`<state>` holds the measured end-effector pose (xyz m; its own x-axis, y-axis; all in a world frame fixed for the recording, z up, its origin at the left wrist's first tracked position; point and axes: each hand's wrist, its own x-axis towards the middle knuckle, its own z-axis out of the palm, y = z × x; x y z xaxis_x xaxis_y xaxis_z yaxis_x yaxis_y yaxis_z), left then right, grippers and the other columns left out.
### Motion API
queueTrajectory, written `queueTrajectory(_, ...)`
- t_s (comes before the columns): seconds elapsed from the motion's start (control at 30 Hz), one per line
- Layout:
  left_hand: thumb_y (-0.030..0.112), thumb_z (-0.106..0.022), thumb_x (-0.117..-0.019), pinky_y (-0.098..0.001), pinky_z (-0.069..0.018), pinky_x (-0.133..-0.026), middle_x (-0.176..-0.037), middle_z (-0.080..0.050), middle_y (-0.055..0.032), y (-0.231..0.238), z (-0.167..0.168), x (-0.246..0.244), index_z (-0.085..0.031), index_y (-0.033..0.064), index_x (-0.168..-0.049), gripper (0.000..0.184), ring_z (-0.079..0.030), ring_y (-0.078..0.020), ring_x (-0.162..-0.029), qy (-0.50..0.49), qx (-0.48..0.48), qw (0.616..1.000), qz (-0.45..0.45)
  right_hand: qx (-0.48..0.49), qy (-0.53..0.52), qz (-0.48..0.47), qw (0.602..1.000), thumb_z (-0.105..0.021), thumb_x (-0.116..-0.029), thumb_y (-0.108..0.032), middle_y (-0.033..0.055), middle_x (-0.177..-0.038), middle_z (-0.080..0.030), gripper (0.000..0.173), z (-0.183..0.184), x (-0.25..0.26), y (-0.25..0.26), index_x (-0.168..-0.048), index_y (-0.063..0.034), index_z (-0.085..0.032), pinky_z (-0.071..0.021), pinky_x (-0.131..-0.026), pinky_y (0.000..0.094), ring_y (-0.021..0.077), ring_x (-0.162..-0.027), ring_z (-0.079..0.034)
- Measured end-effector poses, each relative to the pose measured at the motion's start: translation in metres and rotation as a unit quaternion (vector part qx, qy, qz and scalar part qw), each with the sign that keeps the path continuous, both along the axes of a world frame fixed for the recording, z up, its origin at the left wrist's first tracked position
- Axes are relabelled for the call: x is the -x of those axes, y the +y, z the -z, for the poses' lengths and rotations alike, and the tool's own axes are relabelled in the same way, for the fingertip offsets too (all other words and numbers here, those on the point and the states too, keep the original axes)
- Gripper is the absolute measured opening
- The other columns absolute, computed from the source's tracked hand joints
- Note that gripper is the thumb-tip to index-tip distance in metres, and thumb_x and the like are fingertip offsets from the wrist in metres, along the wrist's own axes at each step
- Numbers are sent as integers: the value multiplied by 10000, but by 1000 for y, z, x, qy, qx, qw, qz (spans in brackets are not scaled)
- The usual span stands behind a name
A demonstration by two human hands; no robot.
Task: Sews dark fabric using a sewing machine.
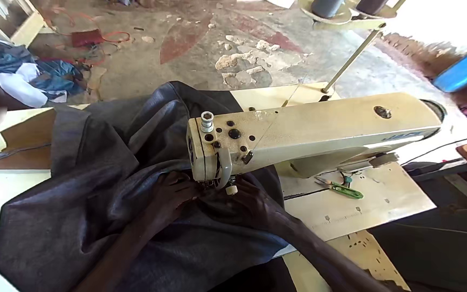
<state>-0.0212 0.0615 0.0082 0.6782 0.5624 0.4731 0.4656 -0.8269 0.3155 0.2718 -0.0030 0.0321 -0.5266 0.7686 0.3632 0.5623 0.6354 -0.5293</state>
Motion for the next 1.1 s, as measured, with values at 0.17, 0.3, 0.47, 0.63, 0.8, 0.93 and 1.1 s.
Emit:
queueTrajectory(0.17,252,-529,-1034,-448,-444,-988,-1197,-710,112,0,5,0,-764,286,-1125,254,-580,-162,-1218,-4,-8,1000,4,-126,145,191,963,-566,-1050,-327,-52,-985,-740,219,-62,-68,-46,-1031,-175,-723,-626,-798,313,73,-902,-714)
queueTrajectory(0.3,218,-509,-1017,-463,-462,-993,-1207,-704,118,0,5,-1,-772,308,-1127,299,-578,-175,-1228,21,-12,1000,9,-243,142,391,876,-524,-1071,-258,22,-990,-690,243,-117,-173,-26,-1053,-34,-617,-590,-851,386,119,-921,-692)
queueTrajectory(0.47,214,-518,-1017,-454,-477,-1004,-1209,-705,119,1,5,-1,-774,310,-1119,292,-587,-165,-1227,22,-13,1000,8,-16,-62,589,805,-563,-935,-679,337,-1214,-609,712,-171,-254,24,-1201,-28,-668,-406,-928,754,539,-1144,-567)
queueTrajectory(0.63,211,-520,-1019,-439,-467,-1016,-1202,-710,115,1,3,-1,-780,301,-1109,290,-582,-165,-1234,25,-8,1000,8,141,-84,574,802,-541,-956,-589,307,-896,-631,667,-171,-295,65,-912,70,-639,-432,-692,707,469,-830,-610)
queueTrajectory(0.8,210,-517,-1018,-441,-469,-1008,-1207,-706,114,2,3,-1,-775,303,-1115,291,-583,-162,-1232,25,-9,1000,7,-26,226,501,835,-586,-985,-524,-103,-891,-652,347,-121,-288,35,-977,-181,-635,-570,-790,340,27,-831,-642)
queueTrajectory(0.93,222,-517,-1018,-450,-460,-1002,-1206,-703,119,1,3,0,-779,301,-1105,287,-579,-164,-1227,25,-1,1000,8,-126,333,495,792,-415,-1078,-425,-91,-899,-655,335,-80,-294,29,-1009,-168,-617,-569,-790,353,50,-849,-657)
queueTrajectory(1.1,208,-526,-1011,-451,-460,-982,-1197,-707,117,2,4,0,-781,289,-1095,281,-581,-168,-1216,17,-1,1000,12,81,107,578,805,-525,-978,-563,60,-928,-626,535,-148,-300,38,-1063,-48,-642,-527,-706,453,137,-778,-595)
